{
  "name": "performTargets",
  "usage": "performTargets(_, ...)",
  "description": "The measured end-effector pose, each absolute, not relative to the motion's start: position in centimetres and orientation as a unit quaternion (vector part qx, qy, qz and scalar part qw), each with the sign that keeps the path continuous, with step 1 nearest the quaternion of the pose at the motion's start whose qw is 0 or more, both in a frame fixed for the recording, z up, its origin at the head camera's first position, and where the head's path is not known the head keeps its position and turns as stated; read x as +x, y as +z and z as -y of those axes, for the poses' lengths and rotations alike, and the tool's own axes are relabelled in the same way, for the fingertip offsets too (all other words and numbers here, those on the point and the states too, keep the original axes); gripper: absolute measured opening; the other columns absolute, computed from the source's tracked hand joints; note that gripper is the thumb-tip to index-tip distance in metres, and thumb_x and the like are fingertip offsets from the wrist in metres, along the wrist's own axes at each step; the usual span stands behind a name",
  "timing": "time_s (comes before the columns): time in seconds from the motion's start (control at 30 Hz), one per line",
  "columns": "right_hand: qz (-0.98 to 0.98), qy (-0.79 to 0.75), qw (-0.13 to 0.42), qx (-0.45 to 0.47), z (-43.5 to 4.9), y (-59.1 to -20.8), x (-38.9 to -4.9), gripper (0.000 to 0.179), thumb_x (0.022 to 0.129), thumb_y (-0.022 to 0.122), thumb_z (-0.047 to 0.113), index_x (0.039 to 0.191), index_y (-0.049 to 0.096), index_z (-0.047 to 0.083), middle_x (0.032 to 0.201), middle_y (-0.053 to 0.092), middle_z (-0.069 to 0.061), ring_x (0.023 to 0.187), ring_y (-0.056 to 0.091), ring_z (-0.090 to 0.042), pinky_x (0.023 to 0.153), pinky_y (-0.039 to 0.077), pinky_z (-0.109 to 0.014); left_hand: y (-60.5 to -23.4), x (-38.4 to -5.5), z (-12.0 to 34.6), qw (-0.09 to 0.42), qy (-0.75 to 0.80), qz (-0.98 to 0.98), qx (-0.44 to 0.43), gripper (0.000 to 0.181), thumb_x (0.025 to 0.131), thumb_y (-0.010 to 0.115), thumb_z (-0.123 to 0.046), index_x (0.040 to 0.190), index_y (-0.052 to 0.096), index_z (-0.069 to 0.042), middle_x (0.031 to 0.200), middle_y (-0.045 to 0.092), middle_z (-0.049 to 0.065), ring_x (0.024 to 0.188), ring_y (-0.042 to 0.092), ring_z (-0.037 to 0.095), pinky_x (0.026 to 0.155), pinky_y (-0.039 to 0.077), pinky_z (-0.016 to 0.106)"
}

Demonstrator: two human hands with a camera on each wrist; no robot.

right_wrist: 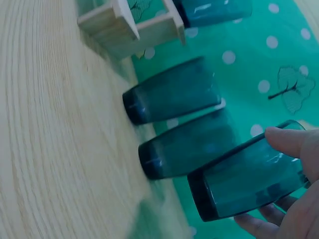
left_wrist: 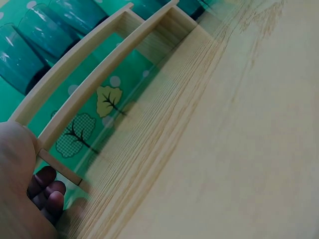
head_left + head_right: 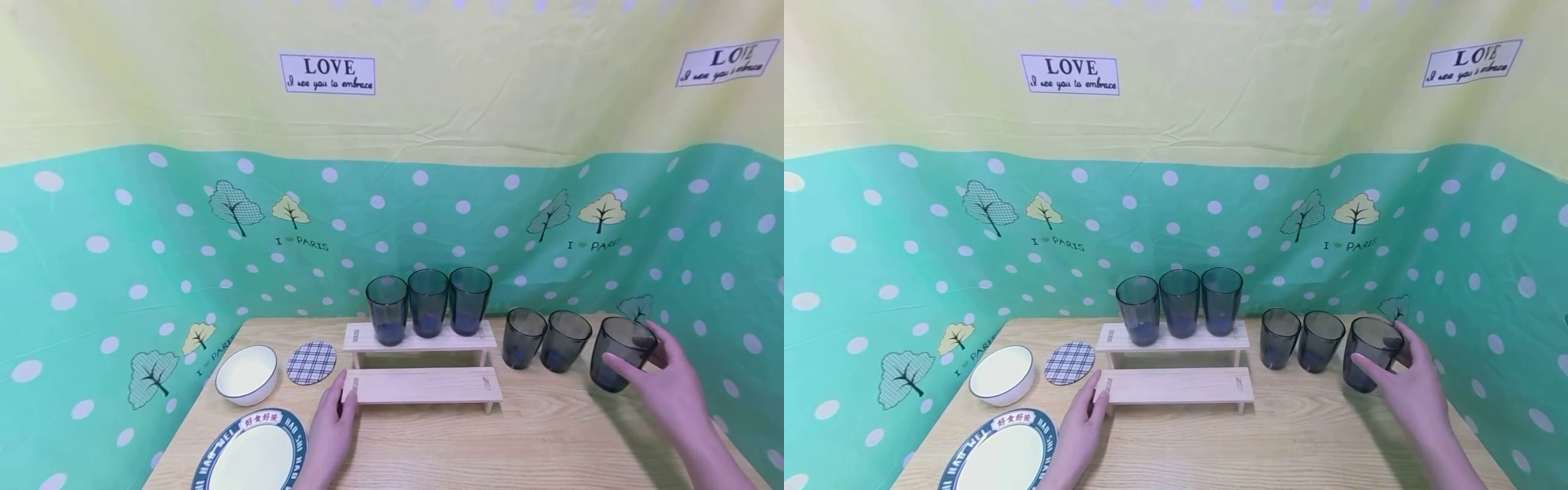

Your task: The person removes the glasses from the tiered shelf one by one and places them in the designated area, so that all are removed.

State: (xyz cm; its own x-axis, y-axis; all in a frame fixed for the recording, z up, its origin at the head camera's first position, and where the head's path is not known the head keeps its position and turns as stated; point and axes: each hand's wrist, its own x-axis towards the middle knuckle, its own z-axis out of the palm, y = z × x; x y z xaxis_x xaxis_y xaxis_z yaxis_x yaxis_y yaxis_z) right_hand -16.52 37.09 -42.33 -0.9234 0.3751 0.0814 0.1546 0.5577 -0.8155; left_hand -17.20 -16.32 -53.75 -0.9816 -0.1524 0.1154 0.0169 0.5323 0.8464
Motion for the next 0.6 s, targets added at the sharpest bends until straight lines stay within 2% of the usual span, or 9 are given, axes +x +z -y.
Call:
performTargets(0.07,0.872,0.445,0.123,-0.159,-37.6,-42.7,-17.1,0.121,0.098,0.081,0.058,0.179,0.000,0.018,0.173,0.016,-0.042,0.151,0.026,-0.068,0.112,0.031,-0.086,-53.8,-17.2,16.4,0.088,-0.480,0.872,0.038,0.059,0.119,0.052,-0.036,0.170,0.042,-0.007,0.151,0.061,0.023,0.144,0.056,0.046,0.119,0.047,0.064)
performTargets(0.33,0.874,0.438,0.127,-0.169,-38.9,-44.4,-19.1,0.123,0.099,0.080,0.058,0.178,-0.002,0.011,0.169,0.019,-0.046,0.146,0.032,-0.071,0.108,0.039,-0.084,-53.9,-17.3,16.3,0.082,-0.485,0.870,0.041,0.059,0.119,0.052,-0.036,0.170,0.041,-0.007,0.153,0.060,0.022,0.145,0.056,0.044,0.119,0.047,0.063)
performTargets(0.5,0.869,0.447,0.131,-0.166,-39.1,-45.2,-20.0,0.120,0.100,0.080,0.055,0.178,-0.001,0.011,0.173,0.011,-0.043,0.146,0.029,-0.072,0.109,0.038,-0.085,-53.9,-17.3,16.3,0.080,-0.485,0.870,0.043,0.059,0.119,0.052,-0.036,0.170,0.042,-0.008,0.151,0.061,0.021,0.144,0.057,0.043,0.118,0.049,0.063)
performTargets(0.6,0.870,0.443,0.141,-0.163,-39.2,-45.6,-20.6,0.118,0.101,0.081,0.052,0.177,0.001,0.009,0.174,0.011,-0.042,0.147,0.030,-0.071,0.111,0.036,-0.085,-53.9,-17.4,16.3,0.081,-0.484,0.870,0.043,0.059,0.119,0.052,-0.035,0.170,0.042,-0.008,0.151,0.061,0.020,0.143,0.058,0.043,0.117,0.049,0.063)
